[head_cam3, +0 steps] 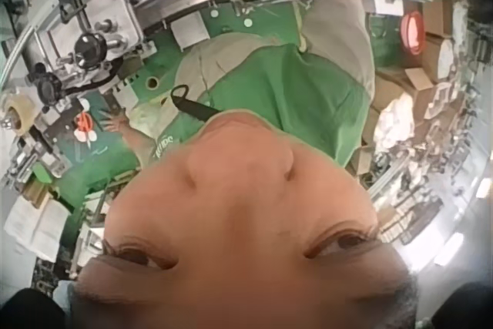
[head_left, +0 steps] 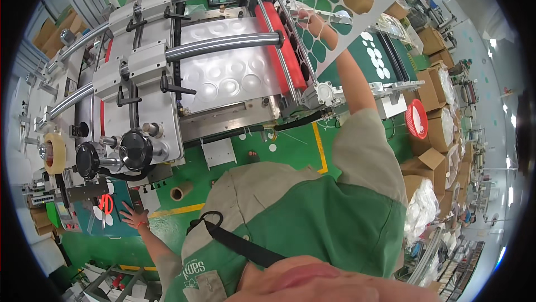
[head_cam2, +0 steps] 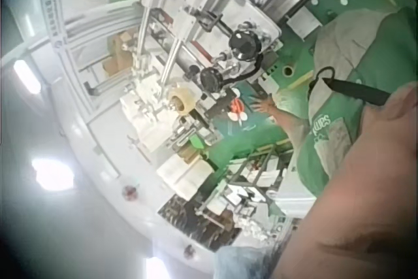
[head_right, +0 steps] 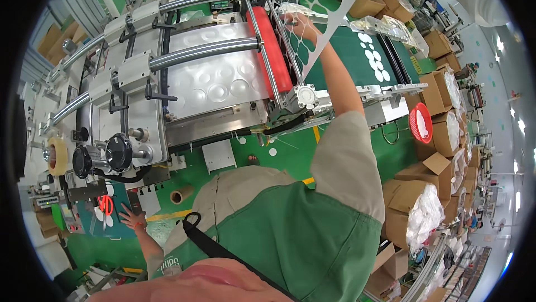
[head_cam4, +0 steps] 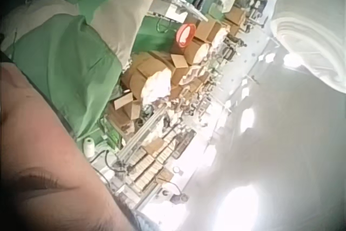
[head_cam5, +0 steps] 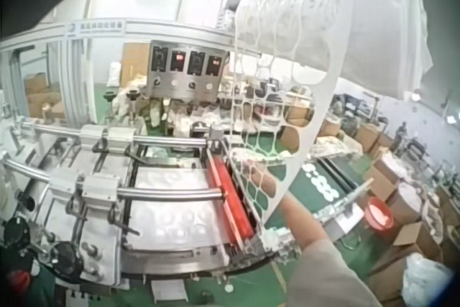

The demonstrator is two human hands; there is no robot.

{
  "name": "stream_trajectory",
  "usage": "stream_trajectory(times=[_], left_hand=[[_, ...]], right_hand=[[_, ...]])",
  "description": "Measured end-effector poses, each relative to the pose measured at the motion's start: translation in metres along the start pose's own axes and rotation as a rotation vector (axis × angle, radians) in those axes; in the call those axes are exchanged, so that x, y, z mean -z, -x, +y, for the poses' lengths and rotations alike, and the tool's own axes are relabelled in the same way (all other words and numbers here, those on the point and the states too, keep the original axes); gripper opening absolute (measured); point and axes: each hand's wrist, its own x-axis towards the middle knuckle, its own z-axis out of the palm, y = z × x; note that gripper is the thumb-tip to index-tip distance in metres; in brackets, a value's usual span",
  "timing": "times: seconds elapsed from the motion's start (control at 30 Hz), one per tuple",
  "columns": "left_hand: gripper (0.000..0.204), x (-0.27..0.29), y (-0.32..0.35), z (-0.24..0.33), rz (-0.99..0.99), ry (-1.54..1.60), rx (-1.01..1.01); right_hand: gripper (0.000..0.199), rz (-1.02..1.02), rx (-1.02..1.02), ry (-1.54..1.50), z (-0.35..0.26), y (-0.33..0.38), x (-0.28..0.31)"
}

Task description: The person operates an industrial stamping machine, guiding punched sheets through rollers, pressing buttons on a control panel, handling plastic baskets of cut discs, and picking up discs from the floor.

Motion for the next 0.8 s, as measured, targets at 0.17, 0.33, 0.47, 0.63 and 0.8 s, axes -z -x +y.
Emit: stream_trajectory(times=[0.17,0.33,0.47,0.63,0.8], left_hand=[[0.114,-0.010,0.000,-0.008,0.006,0.009,-0.022],[0.113,-0.006,-0.001,-0.001,0.022,0.009,-0.026],[0.113,-0.009,0.003,-0.007,0.031,0.025,-0.019],[0.113,-0.004,0.003,0.002,0.024,0.025,-0.005],[0.112,-0.006,0.002,0.001,0.041,0.026,-0.015]], right_hand=[[0.022,-0.048,-0.194,0.427,-0.029,0.010,0.003],[0.029,0.214,-0.179,0.577,-0.008,0.070,0.025],[0.035,0.053,-0.403,0.489,-0.004,0.107,0.021],[0.027,-0.340,-0.212,-0.292,-0.017,0.108,0.001],[0.019,-0.420,-0.271,-0.058,-0.011,0.102,0.013]])
